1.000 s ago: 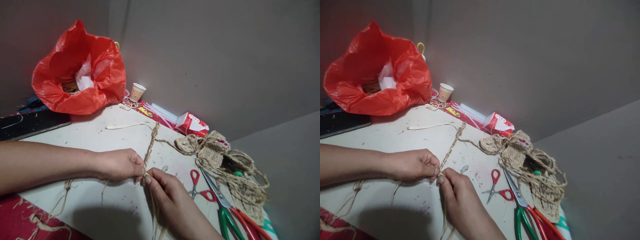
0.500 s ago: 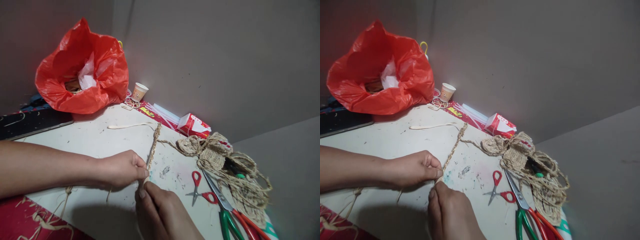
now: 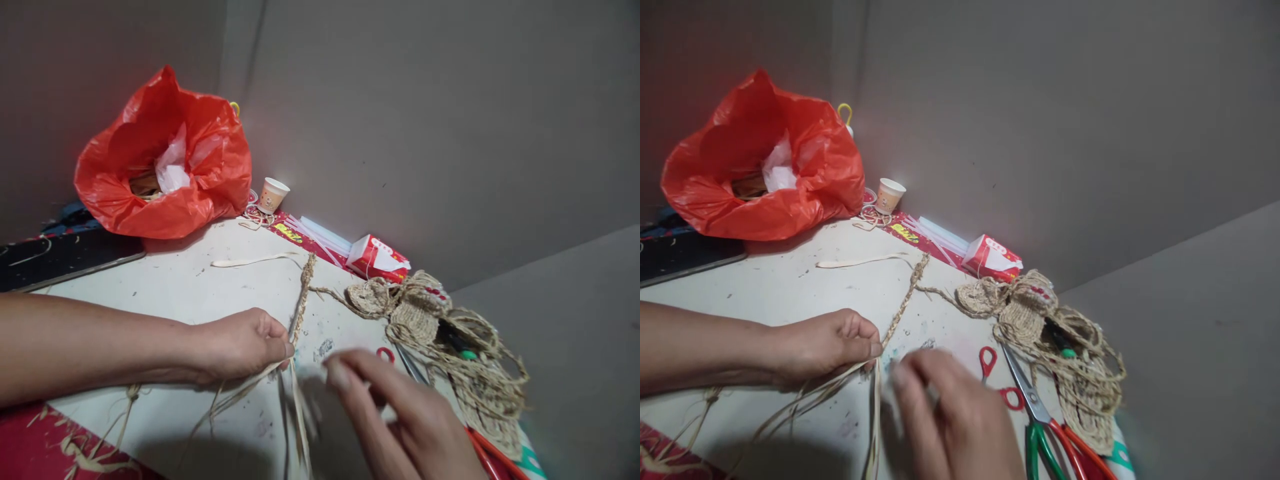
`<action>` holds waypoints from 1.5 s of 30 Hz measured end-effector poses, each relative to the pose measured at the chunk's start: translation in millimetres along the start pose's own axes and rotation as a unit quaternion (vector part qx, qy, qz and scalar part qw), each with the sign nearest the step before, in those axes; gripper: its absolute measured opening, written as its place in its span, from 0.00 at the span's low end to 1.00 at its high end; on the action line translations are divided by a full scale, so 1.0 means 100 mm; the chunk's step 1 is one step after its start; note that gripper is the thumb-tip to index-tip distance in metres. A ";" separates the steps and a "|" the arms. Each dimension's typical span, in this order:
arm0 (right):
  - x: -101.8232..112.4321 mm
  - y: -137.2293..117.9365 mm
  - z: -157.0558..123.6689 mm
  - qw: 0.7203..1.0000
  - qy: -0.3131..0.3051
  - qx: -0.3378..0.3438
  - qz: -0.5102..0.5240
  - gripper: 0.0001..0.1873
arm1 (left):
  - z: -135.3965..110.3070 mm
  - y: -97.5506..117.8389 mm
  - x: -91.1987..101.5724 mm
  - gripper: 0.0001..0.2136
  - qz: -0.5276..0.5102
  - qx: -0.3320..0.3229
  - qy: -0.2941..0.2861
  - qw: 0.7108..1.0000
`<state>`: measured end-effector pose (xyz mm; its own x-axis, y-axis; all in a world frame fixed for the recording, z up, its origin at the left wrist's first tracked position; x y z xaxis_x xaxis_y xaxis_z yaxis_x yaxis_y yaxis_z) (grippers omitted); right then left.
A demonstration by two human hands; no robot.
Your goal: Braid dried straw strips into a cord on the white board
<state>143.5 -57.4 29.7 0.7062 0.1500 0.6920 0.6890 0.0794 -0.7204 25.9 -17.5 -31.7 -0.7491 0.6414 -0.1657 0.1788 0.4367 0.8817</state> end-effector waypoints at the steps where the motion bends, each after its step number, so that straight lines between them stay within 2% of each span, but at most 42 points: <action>1: 0.08 0.05 0.09 0.999 0.034 -0.025 0.030 0.15 | 0.01 0.02 0.00 0.14 -0.001 -0.016 -0.001 1.000; 2: 0.07 0.11 0.17 0.994 0.039 -0.054 0.088 0.17 | 0.01 0.05 -0.01 0.15 -0.002 -0.038 -0.006 0.999; 3: -0.04 0.16 0.25 0.983 0.007 -0.084 0.166 0.19 | 0.01 0.08 -0.03 0.16 -0.004 -0.062 -0.021 0.998; 6: -0.51 0.21 0.30 0.906 -0.130 -0.149 0.374 0.21 | 0.00 0.12 -0.14 0.17 -0.009 -0.107 -0.083 0.991; 8: -0.71 0.23 0.24 0.868 -0.189 -0.178 0.423 0.21 | 0.02 0.08 -0.11 0.16 0.015 -0.093 -0.064 0.993; 9: -0.75 0.26 0.22 0.863 -0.203 -0.188 0.423 0.22 | 0.03 0.06 -0.07 0.15 0.035 -0.083 -0.035 0.995; 11: -0.75 0.33 0.21 0.873 -0.208 -0.193 0.396 0.25 | 0.04 0.03 0.00 0.14 0.069 -0.073 0.011 0.995; 12: -0.73 0.36 0.22 0.882 -0.204 -0.191 0.379 0.25 | 0.05 0.03 0.00 0.13 0.073 -0.077 0.014 0.994; 15: -0.66 0.38 0.27 0.897 -0.198 -0.183 0.351 0.26 | 0.05 0.07 -0.10 0.14 0.031 -0.122 -0.043 0.991; 18: -0.68 0.33 0.29 0.880 -0.211 -0.180 0.387 0.27 | 0.03 0.14 -0.19 0.15 -0.015 -0.162 -0.089 0.983; 21: -0.72 0.30 0.28 0.853 -0.210 -0.189 0.440 0.26 | 0.02 0.16 -0.18 0.14 -0.022 -0.164 -0.083 0.983; 23: -0.73 0.30 0.28 0.845 -0.196 -0.190 0.459 0.26 | 0.01 0.15 -0.15 0.13 -0.022 -0.142 -0.069 0.987; 26: -0.71 0.29 0.30 0.855 -0.177 -0.172 0.455 0.27 | 0.00 0.13 -0.09 0.12 -0.004 -0.085 -0.063 0.994; 29: -0.69 0.28 0.31 0.860 -0.168 -0.158 0.455 0.27 | -0.03 0.15 -0.05 0.13 0.061 -0.039 -0.089 0.993; 33: -0.69 0.27 0.31 0.847 -0.173 -0.162 0.476 0.26 | -0.15 0.26 0.10 0.14 0.163 0.029 -0.121 0.979; 35: -0.69 0.26 0.31 0.839 -0.182 -0.164 0.487 0.25 | -0.25 0.40 0.23 0.14 0.234 0.041 -0.125 0.963; 37: -0.69 0.26 0.31 0.832 -0.191 -0.163 0.494 0.24 | -0.36 0.55 0.42 0.13 0.307 0.054 -0.098 0.945; 40: -0.69 0.25 0.31 0.825 -0.206 -0.161 0.501 0.24 | -0.51 0.74 0.81 0.11 0.424 0.076 0.012 0.902; 41: -0.70 0.26 0.31 0.825 -0.209 -0.160 0.501 0.24 | -0.54 0.80 0.95 0.10 0.471 0.067 0.065 0.877; 43: -0.71 0.26 0.31 0.828 -0.216 -0.156 0.494 0.23 | -0.58 0.95 1.14 0.09 0.563 0.018 0.172 0.808; 45: -0.73 0.27 0.31 0.833 -0.222 -0.151 0.484 0.23 | -0.55 1.02 1.21 0.09 0.626 -0.042 0.243 0.740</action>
<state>105.9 -35.3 -41.8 0.8709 0.3546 -0.3402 -0.1114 -0.5319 -0.8395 -81.7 70.2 62.2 -0.1753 0.1987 0.9642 0.9012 -0.3618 0.2385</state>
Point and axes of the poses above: each hand's wrist, its own z-axis towards the middle knuckle, its own x-axis out of the back of the hand, y = z × x, the point moved 8 cm from there along z, towards the middle knuckle, and after that the axes turned 1 degree about x, right-handed, at the moved point
